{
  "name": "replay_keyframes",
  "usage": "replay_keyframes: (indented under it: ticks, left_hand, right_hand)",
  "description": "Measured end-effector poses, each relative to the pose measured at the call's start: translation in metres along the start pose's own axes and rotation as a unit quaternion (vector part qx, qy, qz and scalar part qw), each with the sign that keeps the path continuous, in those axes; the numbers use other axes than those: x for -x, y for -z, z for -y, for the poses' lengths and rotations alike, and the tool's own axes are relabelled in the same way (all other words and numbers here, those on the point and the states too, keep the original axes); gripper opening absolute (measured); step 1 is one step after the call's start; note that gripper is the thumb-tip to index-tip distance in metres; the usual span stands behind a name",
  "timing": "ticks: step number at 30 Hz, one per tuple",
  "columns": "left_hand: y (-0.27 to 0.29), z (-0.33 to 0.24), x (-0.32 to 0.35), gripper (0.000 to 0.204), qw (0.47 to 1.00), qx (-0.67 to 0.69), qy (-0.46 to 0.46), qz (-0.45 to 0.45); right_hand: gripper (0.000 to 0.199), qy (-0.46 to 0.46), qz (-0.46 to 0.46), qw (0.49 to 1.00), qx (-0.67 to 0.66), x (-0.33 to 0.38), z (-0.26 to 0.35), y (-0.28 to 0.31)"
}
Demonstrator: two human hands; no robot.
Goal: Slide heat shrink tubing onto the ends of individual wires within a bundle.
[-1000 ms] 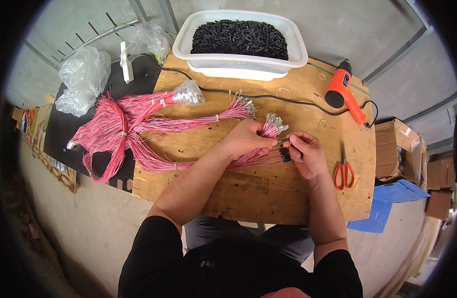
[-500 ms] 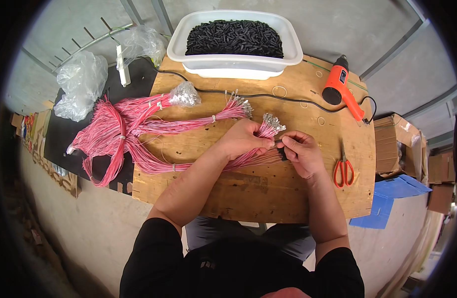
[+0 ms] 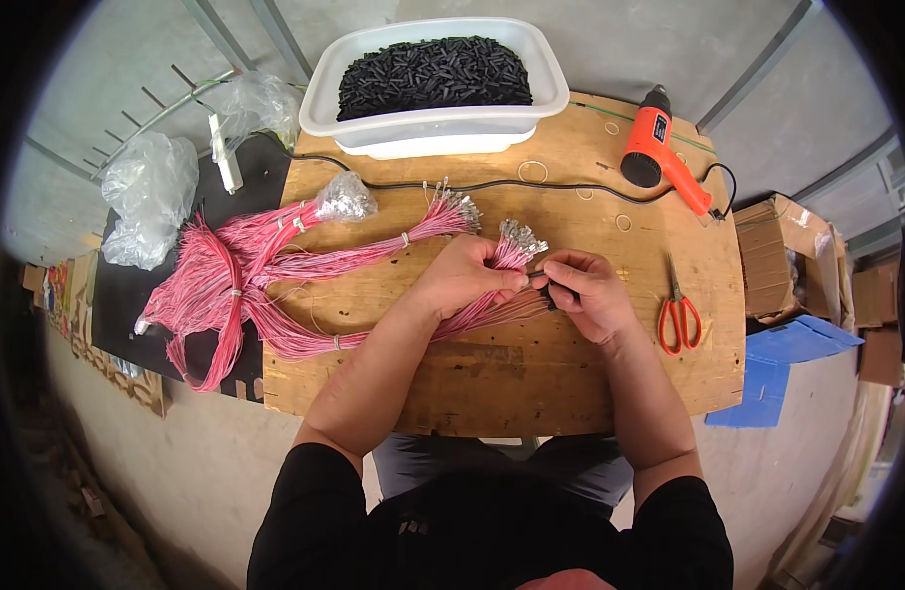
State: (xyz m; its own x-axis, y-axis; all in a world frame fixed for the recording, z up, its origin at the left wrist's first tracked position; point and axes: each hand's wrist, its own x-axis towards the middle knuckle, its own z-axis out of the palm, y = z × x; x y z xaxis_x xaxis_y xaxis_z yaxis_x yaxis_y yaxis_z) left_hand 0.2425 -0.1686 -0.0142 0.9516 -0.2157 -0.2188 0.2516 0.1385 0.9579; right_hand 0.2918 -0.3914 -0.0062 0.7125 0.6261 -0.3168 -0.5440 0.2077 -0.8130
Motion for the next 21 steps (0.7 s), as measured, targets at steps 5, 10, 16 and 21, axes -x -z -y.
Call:
replay_keyframes:
  ticks: [5, 10, 16, 21]
  left_hand:
    - [0.0010, 0.0020, -0.0012, 0.016, 1.000, -0.008, -0.003, 0.002]
    - [-0.0011, -0.0021, 0.0008, 0.017, 1.000, -0.001, -0.001, -0.001]
    - [0.0010, 0.0007, 0.0005, 0.017, 1.000, -0.004, -0.003, 0.000]
    - [0.0002, 0.0003, -0.0005, 0.017, 1.000, -0.018, -0.008, 0.005]
  right_hand:
    - [0.014, -0.002, 0.004, 1.000, -0.004, 0.0009, 0.0008, 0.0005]
    - [0.014, -0.004, 0.009, 1.000, -0.006, 0.0012, 0.0014, -0.0002]
    - [0.015, -0.005, 0.004, 1.000, 0.003, 0.0007, 0.0008, -0.0006]
    - [0.015, 0.011, -0.014, 1.000, 0.016, -0.0002, 0.0009, 0.0025]
